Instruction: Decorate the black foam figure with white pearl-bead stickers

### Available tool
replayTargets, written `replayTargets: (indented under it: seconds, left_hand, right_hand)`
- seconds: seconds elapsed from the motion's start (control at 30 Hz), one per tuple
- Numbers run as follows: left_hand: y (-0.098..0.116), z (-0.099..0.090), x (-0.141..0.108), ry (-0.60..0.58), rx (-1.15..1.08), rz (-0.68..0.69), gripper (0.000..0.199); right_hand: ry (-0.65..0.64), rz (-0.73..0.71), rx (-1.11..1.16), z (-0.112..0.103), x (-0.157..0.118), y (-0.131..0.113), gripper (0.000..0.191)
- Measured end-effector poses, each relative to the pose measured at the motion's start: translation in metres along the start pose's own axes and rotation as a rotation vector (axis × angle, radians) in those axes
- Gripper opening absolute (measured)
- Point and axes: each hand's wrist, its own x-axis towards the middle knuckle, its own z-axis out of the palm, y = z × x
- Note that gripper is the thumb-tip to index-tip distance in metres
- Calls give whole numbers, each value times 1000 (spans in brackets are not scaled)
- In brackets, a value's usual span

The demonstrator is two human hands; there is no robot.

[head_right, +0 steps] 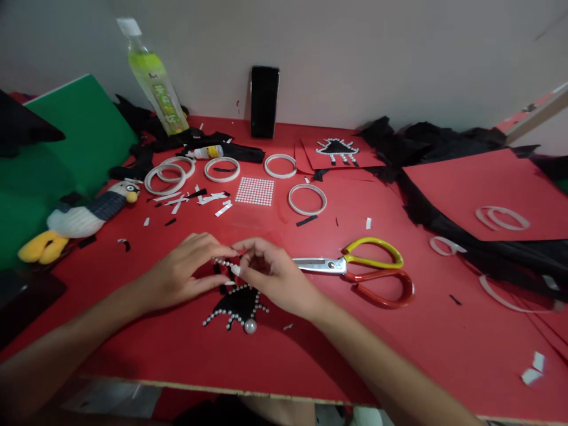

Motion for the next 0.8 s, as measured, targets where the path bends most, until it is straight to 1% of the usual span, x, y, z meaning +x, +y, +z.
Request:
replayTargets:
  seconds: [0.07, 0.17, 0.27, 0.37, 0.5, 0.57, 0.63, 0.73, 0.8]
  left_hand:
    - [1, -2, 2, -43, -46, -42, 24]
    - [4, -6, 5, -77, -165, -130, 14]
    - [8, -13, 7, -157, -284, -196, 12]
    - [7, -21, 8, -234, -349, -241, 11]
    - [-2, -31, 7, -267, -373, -256, 15]
    - [-7, -35, 7, -273, -367, -264, 18]
    - [-11, -39, 7, -277, -357, -280, 20]
    - [-14, -43, 7, -299, -351, -291, 20]
    - [-13, -41, 6, -359, -355, -278, 20]
  right_hand:
    - [8, 6, 4, -3, 1, 0, 26]
    - [8, 27, 8, -6, 2, 0, 26]
    - [-35, 52, -35, -7, 2, -2, 23]
    - [-90, 79, -79, -4, 0, -4, 17]
    - [-145, 152, 21, 1, -3, -8, 17]
    - [-110, 167, 68, 0, -2, -11, 18]
    - [-28, 152, 60, -4, -1, -13, 17]
    - [116, 85, -53, -10, 3, -11, 16]
    - [187, 33, -172, -10, 4, -8, 14]
